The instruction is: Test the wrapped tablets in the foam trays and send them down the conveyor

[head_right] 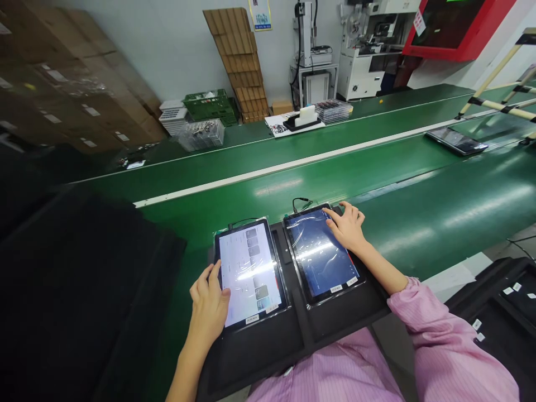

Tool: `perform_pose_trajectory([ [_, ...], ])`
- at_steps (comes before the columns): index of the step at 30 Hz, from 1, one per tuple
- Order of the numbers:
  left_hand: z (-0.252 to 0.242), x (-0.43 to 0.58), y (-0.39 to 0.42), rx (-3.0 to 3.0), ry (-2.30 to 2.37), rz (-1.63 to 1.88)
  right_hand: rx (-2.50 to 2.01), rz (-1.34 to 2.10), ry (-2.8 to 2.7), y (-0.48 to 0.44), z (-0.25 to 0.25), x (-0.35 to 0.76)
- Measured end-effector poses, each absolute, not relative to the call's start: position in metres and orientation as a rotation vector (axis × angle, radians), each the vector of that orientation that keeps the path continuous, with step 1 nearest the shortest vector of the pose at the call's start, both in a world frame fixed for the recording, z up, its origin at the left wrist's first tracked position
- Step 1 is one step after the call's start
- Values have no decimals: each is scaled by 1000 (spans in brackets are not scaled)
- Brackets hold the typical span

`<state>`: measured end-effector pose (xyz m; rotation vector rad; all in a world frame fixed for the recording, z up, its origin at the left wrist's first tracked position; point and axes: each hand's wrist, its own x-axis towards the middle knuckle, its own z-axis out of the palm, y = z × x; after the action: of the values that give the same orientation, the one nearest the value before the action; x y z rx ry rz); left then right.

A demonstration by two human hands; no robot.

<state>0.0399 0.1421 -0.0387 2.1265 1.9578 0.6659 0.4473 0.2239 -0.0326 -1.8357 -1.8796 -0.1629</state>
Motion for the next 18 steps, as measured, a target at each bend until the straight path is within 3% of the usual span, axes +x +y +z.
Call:
perform_pose_trajectory([
  [12, 10, 68, 207, 2248, 1563, 683, -1825, -233, -1830, 220, -40, 451],
  [18, 9, 101, 242, 2407, 1404, 585, -1840, -175, -1782, 219, -41, 451],
])
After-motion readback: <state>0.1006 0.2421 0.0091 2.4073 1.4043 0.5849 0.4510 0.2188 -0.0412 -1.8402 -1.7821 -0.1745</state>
